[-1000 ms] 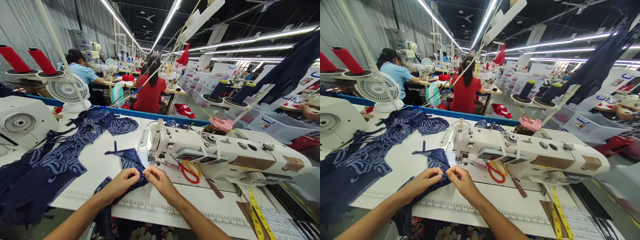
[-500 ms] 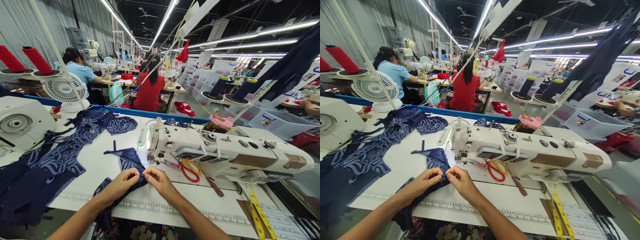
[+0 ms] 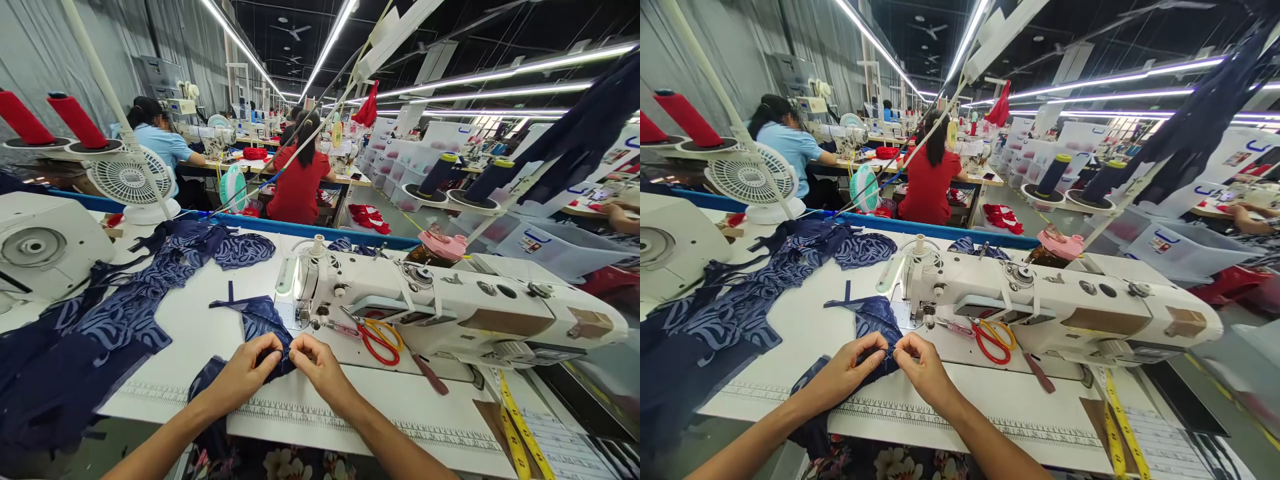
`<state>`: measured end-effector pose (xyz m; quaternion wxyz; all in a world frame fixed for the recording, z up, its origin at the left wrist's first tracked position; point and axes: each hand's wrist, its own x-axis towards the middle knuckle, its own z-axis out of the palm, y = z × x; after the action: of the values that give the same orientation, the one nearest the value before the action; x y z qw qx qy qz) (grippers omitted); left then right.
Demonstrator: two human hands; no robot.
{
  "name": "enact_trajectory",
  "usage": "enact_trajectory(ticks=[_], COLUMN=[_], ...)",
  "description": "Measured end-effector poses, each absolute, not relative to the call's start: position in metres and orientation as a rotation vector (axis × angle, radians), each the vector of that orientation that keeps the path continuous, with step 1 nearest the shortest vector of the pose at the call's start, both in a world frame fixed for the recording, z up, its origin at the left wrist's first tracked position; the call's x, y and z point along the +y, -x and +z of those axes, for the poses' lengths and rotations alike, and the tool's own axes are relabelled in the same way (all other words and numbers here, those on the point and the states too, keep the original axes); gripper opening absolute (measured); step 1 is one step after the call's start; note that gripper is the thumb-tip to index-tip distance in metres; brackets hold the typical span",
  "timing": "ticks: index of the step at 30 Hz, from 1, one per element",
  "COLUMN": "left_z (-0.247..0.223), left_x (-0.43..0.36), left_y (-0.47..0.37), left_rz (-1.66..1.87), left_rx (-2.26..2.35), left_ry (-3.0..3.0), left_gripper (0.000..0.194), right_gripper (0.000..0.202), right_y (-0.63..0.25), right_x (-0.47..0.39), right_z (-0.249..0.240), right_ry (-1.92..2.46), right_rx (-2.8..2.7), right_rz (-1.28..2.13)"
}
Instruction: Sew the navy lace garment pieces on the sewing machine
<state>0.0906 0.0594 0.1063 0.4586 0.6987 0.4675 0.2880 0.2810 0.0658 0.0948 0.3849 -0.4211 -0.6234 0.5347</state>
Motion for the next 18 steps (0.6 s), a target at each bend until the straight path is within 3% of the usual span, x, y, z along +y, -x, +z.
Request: enact_trajectory(ticks=[8, 18], left_z=[0.106, 0.108], left_x=[0.058, 0.059], left_y=[-0.093, -0.092], left_rz=[0.723, 0.778], left_rx=[1.275, 1.131], left_ry=[-1.657, -1.553], left_gripper=[0.027, 0.023], right_gripper=[0.017, 0.013], right_y=[-0.278, -0.289], right_x=[0.063, 0.06], right_z=[0.096, 0.103], right_ry=[1.117, 0.901], right_rx=[-1.689, -2.118], right_rz=[1.263, 0.351])
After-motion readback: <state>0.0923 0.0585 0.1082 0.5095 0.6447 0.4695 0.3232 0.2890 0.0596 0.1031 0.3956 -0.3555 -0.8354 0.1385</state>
